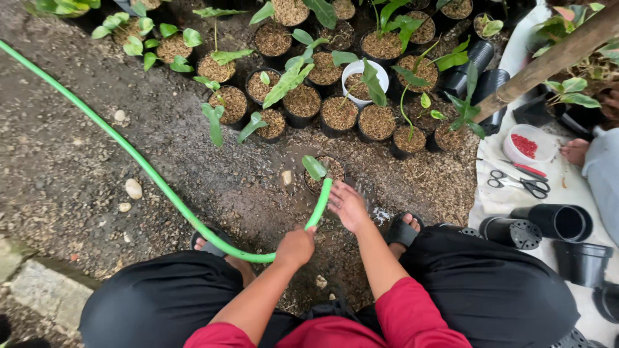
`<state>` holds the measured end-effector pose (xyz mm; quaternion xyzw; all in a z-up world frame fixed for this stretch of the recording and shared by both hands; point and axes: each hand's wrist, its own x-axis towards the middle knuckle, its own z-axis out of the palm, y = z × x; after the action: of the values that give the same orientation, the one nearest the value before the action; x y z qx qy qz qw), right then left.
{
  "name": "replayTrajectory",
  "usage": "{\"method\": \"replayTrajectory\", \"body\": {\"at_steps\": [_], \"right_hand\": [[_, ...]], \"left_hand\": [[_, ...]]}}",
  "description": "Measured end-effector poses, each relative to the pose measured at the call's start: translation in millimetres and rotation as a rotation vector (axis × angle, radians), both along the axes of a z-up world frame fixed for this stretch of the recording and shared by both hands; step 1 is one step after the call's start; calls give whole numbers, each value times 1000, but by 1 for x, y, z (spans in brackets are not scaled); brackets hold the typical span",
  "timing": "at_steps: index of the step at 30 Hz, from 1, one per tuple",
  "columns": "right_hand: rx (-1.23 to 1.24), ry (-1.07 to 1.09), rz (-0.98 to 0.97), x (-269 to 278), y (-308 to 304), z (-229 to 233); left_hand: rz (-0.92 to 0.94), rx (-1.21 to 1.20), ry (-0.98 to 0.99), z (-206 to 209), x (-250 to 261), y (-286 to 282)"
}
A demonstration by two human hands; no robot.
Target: The person cleans individual plants by hand and with a hose, removing debris and rinsing leaves one at a time while they remain in their pots.
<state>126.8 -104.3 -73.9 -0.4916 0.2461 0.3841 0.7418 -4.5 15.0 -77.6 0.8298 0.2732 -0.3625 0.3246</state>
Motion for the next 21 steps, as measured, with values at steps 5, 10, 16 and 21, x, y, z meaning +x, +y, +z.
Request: {"method": "replayTrajectory", "body": {"at_steps": [5, 10, 16, 21], "right_hand": [[29, -91, 211, -23, 12, -5], [-205, -152, 346, -45, 19, -2], [-478, -260, 422, -43, 1, -18], [-479, -391, 450, -43, -2, -38]], "left_hand": [[-4, -13, -26, -22, -3, 0], [-32, -15, -38, -26, -14, 4], [-84, -99, -164, -55, -12, 14], [-2, 2, -178, -23, -9, 25]]}}
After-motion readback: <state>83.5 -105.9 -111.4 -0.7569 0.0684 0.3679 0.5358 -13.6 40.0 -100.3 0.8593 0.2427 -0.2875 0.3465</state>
